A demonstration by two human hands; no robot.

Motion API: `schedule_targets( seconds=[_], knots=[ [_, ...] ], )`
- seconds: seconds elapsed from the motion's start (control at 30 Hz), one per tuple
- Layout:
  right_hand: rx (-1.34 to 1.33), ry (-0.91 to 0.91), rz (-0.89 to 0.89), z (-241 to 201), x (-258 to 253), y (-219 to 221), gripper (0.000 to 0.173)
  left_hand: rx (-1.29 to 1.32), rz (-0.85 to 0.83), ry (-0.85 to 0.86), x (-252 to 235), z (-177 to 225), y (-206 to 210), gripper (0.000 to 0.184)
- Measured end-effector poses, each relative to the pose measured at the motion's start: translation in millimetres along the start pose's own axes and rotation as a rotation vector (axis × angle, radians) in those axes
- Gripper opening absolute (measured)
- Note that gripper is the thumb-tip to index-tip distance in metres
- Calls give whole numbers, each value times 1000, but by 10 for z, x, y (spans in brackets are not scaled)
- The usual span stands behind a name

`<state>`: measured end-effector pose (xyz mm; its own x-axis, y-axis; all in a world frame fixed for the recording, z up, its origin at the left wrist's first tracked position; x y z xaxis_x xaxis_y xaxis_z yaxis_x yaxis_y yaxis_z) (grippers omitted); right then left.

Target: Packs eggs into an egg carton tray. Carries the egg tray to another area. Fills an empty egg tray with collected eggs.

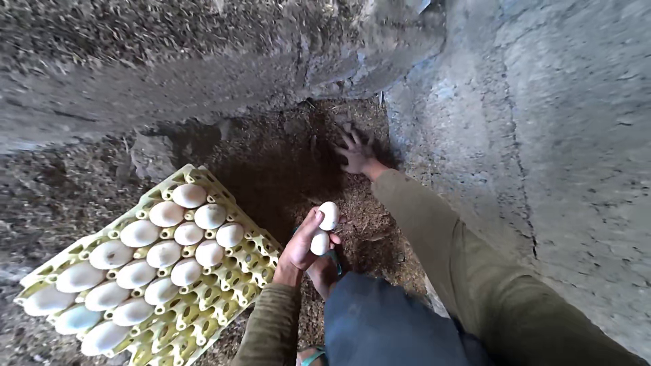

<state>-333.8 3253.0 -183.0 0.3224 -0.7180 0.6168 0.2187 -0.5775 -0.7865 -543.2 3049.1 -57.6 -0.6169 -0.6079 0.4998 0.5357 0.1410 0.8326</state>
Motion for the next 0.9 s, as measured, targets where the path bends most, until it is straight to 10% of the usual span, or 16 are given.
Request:
schedule_targets(
  seconds=[0.1,0.37,0.63,0.9],
  knots=[
    [4,79,-130,6,392,113,61,-17,-8,30,149,50,36,72],
    [-212,154,-726,-65,1475,-120,69,-151,59,90,259,209,80,41],
    [-536,266,179,-413,96,-1,74,-196,168,70,279,159,122,38],
    [-325,-107,-350,-714,862,191,62,-245,301,78,378,250,133,35]
  ],
)
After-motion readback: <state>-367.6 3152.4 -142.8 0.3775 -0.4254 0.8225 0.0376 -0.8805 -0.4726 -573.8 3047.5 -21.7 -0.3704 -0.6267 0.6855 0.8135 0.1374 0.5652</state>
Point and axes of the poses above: each hand's wrist, its own x-axis away from the middle knuckle, its own y-axis out of the palm, z = x × y, the point moved 4 cm from there along -x, towards the middle knuckle, and after that the axes turned 4 degrees about -y, right-handed, at the moved point
